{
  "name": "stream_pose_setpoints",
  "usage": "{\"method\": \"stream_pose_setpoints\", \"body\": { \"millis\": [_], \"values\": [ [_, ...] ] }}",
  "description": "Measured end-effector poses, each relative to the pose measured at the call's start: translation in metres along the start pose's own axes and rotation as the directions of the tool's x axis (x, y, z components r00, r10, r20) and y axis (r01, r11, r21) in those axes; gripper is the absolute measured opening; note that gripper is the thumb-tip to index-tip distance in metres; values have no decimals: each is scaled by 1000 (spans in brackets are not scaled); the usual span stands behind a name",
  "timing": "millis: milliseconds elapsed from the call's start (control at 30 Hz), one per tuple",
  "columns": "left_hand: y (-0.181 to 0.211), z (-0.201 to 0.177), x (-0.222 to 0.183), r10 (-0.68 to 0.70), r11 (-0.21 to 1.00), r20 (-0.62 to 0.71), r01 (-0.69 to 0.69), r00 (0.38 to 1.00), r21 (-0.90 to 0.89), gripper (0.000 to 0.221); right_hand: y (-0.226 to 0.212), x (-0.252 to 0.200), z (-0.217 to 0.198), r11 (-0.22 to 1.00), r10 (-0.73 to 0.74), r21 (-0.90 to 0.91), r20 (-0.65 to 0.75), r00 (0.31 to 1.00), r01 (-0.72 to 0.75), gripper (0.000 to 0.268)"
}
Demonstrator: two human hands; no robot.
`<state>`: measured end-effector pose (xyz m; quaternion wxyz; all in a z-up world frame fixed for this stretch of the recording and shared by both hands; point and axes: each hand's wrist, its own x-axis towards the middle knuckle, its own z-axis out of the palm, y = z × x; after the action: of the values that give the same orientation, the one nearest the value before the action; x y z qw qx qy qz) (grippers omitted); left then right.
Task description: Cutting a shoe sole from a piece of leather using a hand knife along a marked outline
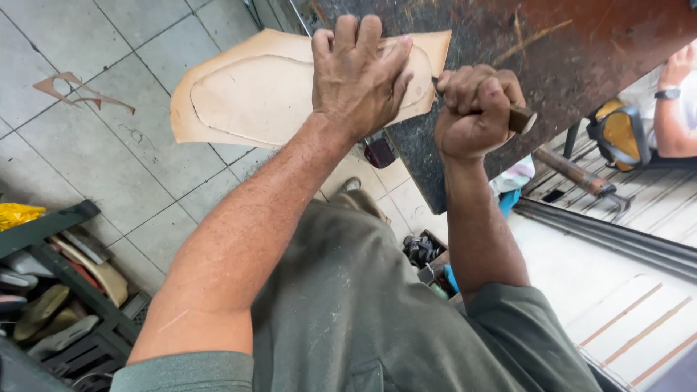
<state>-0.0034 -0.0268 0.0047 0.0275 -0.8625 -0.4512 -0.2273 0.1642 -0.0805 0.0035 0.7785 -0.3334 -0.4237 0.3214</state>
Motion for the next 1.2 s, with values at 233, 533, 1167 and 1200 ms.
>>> {"method": "stream_pose_setpoints", "body": {
  "millis": [233,533,1167,1200],
  "values": [
    [1,2,0,-63,994,115,53,991,94,42,17,21,-7,988,-86,-110,156,984,104,30],
    [11,-36,-4,-412,885,422,465,807,-27,60,55,107,9,933,286,9,587,758,-359,27],
    [-31,6,21,68,968,362,26,930,-248,79,44,112,9,934,266,-51,758,596,-353,32],
    [-31,9,18,71,966,372,30,926,-258,79,44,111,8,930,279,-58,752,597,-362,32]
  ]
}}
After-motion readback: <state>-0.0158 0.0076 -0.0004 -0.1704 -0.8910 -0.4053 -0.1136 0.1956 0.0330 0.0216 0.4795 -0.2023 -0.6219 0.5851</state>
